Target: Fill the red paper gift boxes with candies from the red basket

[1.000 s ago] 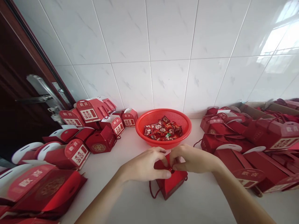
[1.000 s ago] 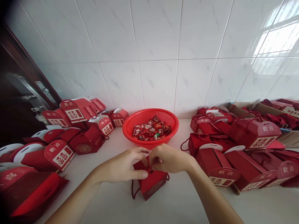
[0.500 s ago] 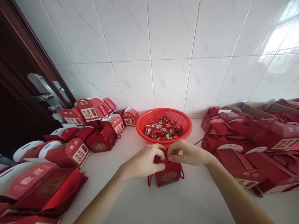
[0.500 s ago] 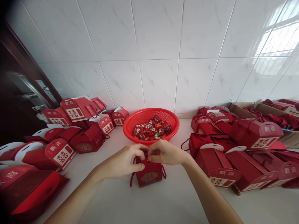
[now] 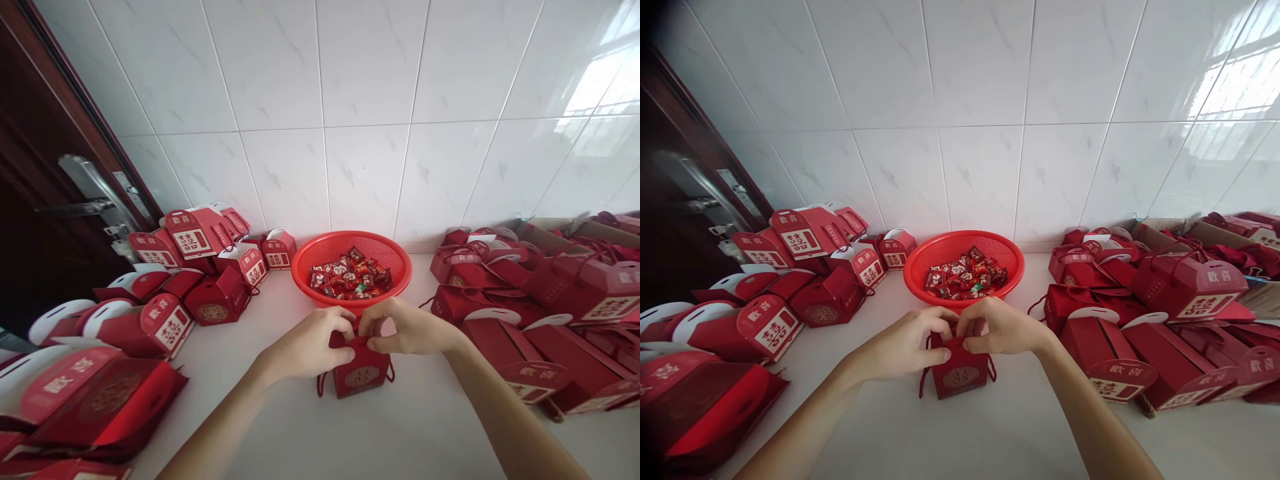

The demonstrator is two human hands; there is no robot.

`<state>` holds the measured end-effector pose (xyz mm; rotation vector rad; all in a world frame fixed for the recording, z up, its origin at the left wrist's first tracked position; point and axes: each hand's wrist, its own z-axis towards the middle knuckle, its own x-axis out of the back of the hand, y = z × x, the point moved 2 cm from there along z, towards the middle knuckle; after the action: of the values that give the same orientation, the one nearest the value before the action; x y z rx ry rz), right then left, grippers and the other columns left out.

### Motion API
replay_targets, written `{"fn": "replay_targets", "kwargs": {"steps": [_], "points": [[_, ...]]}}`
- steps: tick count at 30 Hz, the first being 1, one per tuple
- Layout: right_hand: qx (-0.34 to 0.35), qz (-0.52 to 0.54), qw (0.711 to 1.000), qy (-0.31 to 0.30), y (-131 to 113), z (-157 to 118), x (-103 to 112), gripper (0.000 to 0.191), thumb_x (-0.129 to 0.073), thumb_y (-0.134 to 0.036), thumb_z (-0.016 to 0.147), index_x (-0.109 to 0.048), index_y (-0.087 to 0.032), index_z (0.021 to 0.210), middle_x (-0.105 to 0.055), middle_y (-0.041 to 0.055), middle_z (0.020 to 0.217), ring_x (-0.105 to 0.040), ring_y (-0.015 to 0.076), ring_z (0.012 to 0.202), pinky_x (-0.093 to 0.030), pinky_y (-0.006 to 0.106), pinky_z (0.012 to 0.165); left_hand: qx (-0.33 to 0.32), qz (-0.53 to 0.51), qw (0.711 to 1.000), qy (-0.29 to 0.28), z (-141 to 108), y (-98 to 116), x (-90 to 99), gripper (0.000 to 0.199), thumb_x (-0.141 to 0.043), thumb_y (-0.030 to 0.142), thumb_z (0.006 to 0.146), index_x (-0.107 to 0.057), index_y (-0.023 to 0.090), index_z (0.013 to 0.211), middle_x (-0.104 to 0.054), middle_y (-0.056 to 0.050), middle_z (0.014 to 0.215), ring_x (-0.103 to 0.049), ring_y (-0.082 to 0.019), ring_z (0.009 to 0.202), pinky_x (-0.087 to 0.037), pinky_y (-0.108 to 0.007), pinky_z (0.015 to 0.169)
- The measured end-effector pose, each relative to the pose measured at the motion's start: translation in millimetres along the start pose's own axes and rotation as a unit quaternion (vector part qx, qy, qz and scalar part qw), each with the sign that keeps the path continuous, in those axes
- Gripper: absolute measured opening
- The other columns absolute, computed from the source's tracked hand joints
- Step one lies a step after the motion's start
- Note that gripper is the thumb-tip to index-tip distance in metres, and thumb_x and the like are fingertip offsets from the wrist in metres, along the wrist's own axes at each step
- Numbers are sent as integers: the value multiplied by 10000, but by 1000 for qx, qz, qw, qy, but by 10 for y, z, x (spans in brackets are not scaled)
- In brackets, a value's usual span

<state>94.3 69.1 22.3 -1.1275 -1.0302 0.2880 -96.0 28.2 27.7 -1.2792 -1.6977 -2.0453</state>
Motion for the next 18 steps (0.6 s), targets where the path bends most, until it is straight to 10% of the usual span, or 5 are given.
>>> {"fn": "replay_targets", "kwargs": {"steps": [18], "points": [[-24, 24, 999, 1, 65, 66, -86, 12, -659, -150, 745, -654, -159, 738, -634, -9, 724, -533, 121, 661, -443, 266, 651, 2, -9, 1000, -18, -7, 8, -14, 41, -639, 181, 756, -650, 212, 732, -707, 7, 1184, -661, -198, 985, -468, -297, 807]]}}
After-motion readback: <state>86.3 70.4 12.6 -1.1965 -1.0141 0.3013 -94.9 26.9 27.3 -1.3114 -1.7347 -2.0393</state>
